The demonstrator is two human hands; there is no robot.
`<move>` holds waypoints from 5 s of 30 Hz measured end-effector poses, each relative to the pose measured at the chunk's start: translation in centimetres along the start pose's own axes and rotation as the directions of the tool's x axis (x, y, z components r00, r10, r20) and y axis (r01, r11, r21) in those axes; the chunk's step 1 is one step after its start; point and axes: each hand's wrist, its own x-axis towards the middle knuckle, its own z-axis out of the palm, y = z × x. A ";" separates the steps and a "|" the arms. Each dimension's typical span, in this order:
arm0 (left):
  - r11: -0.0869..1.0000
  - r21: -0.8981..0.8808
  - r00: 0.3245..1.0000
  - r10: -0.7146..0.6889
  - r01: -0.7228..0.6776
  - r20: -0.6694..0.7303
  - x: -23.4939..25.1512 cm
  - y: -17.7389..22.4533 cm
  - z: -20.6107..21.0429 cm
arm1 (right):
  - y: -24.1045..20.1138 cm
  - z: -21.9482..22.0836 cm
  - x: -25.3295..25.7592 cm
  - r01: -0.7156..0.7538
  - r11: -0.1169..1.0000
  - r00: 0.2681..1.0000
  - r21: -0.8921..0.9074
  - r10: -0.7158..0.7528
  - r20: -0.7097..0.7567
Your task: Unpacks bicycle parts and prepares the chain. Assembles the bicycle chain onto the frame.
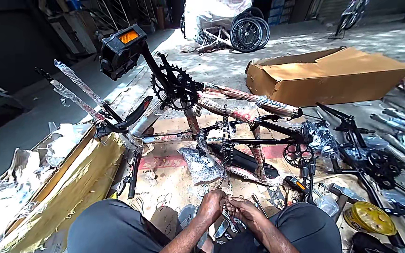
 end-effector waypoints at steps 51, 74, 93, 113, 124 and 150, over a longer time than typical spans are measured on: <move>0.142 -0.988 0.780 -0.610 -0.068 -0.141 -2.2 -1.3 -0.2 | 1.4 0.9 0.8 0.070 0.992 0.996 -0.110 -0.064 0.055; 0.032 -0.997 0.737 -0.672 -0.067 -0.071 -1.6 -0.9 0.3 | 1.8 1.3 0.0 -0.023 0.975 0.992 -0.221 0.050 0.117; 0.115 -0.986 0.703 -0.691 -0.122 -0.168 -1.2 -0.9 0.5 | 2.1 0.9 0.5 -0.033 0.990 0.990 -0.137 0.051 0.133; 0.706 -0.188 0.689 -0.707 0.683 -0.157 -3.5 -5.6 1.0 | 2.3 -0.1 2.5 0.190 0.570 0.976 -0.799 -0.018 0.219; 0.897 -0.431 0.966 0.021 0.096 0.259 -2.2 -5.4 5.7 | 1.8 -0.4 2.3 0.168 0.671 0.979 -0.722 -0.027 0.202; 0.633 0.243 0.637 -0.768 0.735 0.071 -3.5 -8.7 -0.4 | -3.3 -1.5 15.2 0.001 0.549 0.910 -0.836 -0.347 -0.227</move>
